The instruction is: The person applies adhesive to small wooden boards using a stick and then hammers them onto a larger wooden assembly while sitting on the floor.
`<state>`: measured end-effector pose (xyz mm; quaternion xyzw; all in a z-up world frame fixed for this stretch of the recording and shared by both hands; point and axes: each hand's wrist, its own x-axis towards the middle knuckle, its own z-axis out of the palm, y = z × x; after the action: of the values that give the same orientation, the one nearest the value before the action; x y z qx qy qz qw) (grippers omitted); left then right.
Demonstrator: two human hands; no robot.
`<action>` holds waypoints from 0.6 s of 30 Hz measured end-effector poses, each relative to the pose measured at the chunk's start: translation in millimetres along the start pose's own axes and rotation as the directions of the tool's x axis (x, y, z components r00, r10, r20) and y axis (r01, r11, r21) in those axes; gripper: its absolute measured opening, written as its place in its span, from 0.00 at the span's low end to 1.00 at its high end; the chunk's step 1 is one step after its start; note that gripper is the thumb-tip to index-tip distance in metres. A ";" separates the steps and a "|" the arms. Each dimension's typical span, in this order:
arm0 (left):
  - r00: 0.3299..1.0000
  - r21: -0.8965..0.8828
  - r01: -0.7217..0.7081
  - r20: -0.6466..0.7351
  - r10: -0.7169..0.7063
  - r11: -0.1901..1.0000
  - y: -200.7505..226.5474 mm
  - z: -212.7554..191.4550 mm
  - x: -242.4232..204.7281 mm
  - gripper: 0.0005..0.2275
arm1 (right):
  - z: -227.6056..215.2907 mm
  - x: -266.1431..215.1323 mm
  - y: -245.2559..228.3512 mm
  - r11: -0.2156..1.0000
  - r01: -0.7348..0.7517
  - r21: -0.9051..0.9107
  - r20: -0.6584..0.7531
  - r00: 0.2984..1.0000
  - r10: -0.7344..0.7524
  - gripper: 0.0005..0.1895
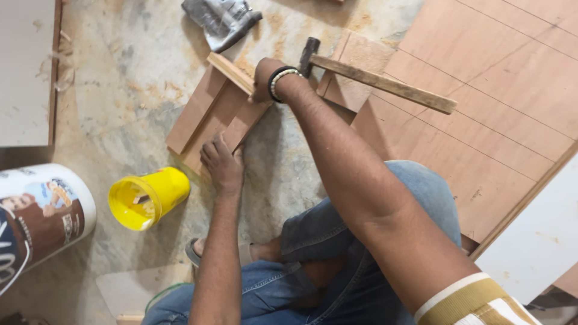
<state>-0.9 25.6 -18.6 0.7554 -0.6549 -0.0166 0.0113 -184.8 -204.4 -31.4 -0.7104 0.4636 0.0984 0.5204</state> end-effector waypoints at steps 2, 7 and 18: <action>1.000 0.003 -0.007 -0.015 0.007 1.000 1.4 -0.1 3.6 0.32 | 0.1 -0.8 2.2 1.000 -0.013 0.009 -0.015 1.000 0.013 0.22; 0.998 0.016 -0.022 -0.055 0.023 1.000 1.5 1.3 4.7 0.33 | 0.4 -5.8 -2.2 1.000 -0.030 -0.002 0.026 0.999 0.030 0.22; 0.999 -0.056 0.032 -0.017 -0.033 0.998 6.0 -9.7 3.9 0.33 | -16.0 -27.9 -1.0 0.986 -0.121 0.118 0.086 0.990 0.111 0.25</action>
<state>-5.8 20.8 -8.6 0.7654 -0.6418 -0.0281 0.0382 -204.9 -202.2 -6.3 -0.6444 0.4883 0.1279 0.5744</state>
